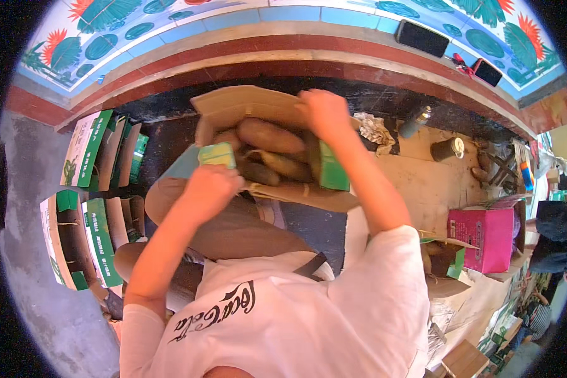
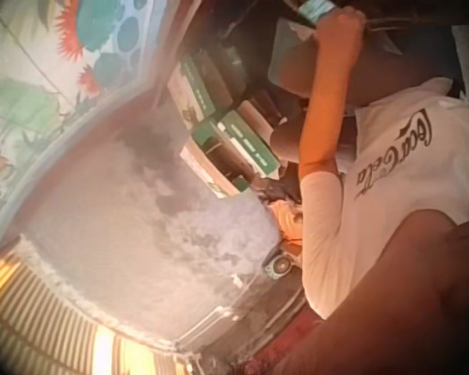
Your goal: Picking up green radishes from a floor pile and packing them into cardboard boxes while using a digital scale.
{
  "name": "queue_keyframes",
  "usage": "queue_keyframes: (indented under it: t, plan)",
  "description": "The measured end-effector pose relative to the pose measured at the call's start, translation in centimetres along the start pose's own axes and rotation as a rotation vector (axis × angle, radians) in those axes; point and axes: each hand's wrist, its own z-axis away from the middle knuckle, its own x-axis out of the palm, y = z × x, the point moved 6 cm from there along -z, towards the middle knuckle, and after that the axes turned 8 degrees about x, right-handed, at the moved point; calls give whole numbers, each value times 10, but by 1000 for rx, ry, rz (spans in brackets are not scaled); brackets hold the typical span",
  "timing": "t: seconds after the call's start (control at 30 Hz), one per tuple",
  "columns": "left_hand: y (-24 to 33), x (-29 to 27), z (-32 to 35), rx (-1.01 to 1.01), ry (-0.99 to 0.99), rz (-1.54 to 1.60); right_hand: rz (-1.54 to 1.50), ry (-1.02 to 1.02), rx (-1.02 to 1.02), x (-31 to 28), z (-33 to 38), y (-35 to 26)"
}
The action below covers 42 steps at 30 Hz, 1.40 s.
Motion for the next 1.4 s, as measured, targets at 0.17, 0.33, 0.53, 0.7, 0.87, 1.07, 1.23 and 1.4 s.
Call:
queue_keyframes:
  t: [0.17,0.33,0.53,0.7,0.87,1.07,1.23,1.4]
  plan:
    - [68,58,-73,263,86,255,115,7,120,-46,71,120]
    - [83,59,-102,221,118,415,389,-324,436,-42,146,262]
    - [-30,-15,-17,-278,322,421,345,-366,713,-16,140,285]
    - [-68,-69,99,-712,558,346,191,-132,363,-9,68,205]
    - [-45,-102,211,-1034,973,412,-137,-40,-9,3,6,58]
    - [9,-118,280,-1177,1279,265,-325,-55,-187,9,1,-41]
    - [35,-103,330,-1244,1353,213,-476,-154,-158,18,9,-100]
    - [52,-97,373,-1362,1387,117,-706,-116,-364,-18,-5,-188]
